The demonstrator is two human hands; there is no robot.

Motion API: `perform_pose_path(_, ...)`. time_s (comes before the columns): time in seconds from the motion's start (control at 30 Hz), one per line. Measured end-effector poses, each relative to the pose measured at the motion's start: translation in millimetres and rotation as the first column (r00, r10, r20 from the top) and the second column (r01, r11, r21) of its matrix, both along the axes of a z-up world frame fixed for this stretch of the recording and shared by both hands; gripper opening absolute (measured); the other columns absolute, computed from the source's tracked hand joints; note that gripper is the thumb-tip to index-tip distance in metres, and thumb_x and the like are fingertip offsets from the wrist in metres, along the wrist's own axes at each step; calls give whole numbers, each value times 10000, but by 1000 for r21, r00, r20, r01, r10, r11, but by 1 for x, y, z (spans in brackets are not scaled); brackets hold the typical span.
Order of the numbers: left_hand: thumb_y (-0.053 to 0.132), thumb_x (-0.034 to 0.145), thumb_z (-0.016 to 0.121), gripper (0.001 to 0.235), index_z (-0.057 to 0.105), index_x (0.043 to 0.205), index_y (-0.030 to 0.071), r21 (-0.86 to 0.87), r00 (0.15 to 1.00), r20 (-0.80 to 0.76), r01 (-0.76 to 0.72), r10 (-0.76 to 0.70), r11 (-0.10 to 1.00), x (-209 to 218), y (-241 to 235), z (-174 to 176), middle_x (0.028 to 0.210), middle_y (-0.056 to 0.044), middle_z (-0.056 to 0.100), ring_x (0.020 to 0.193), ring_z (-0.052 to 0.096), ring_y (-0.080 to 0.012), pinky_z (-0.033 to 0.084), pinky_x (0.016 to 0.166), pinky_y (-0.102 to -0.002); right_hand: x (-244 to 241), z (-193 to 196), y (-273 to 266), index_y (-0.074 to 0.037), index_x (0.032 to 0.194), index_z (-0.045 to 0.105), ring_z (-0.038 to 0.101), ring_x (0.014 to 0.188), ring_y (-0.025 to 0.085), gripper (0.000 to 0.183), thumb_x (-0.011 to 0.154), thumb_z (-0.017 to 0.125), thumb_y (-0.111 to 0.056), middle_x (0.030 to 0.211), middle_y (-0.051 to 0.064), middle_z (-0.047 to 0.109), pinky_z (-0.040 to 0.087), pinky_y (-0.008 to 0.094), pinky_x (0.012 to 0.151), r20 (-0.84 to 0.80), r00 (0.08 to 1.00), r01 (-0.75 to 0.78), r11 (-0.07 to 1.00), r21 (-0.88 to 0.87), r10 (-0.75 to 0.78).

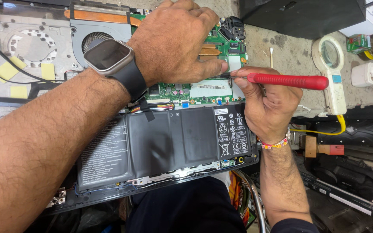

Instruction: The person uses a red-handled screwdriver to unscrew and remove a small metal bracket from the motherboard of a disassembled laptop. They then use a cotton swab to wipe the area where the bracket was located.

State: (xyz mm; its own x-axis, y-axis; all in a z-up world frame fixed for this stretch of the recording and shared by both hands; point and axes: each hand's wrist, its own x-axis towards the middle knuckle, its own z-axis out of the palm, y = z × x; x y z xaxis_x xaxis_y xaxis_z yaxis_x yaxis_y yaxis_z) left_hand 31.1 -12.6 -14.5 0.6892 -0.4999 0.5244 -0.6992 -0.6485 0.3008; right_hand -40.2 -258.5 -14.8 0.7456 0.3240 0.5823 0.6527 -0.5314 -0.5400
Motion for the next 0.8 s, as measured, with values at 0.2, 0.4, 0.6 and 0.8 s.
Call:
perform_pose_path(0.2,585,868,798,728,685,1136,-83,-47,993,120,14,-9,999,1,0,-3,1002,-241,731,1035,652,-410,505,872,-524,1,-2,-1,12,1133,727,739,907,133,99,1073,783,-44,1036,105,767,597,225,790,1,1000,-19,1000,10,19)
perform_pose_path(0.4,575,865,797,710,681,1118,-78,9,1000,-16,1,-1,1000,0,0,1,987,-245,726,1026,647,-420,496,875,-547,1,1,1,7,1115,715,760,917,135,118,1062,787,-70,1012,89,779,601,227,800,-12,1000,5,1000,18,-5)
perform_pose_path(0.6,576,884,797,711,676,1128,-80,-27,999,32,25,-24,999,-1,1,1,1009,-245,725,1041,649,-414,496,901,-538,2,1,0,14,1078,718,754,916,133,131,1099,786,-96,1025,95,773,600,230,807,9,1000,-9,1000,1,9)
perform_pose_path(0.8,583,877,799,721,671,1132,-80,-5,1000,1,30,-30,1000,0,2,2,990,-253,721,1027,642,-425,490,896,-545,0,3,1,9,1072,729,744,870,128,131,1075,797,-103,1014,91,778,582,230,763,11,999,45,999,-22,-45)
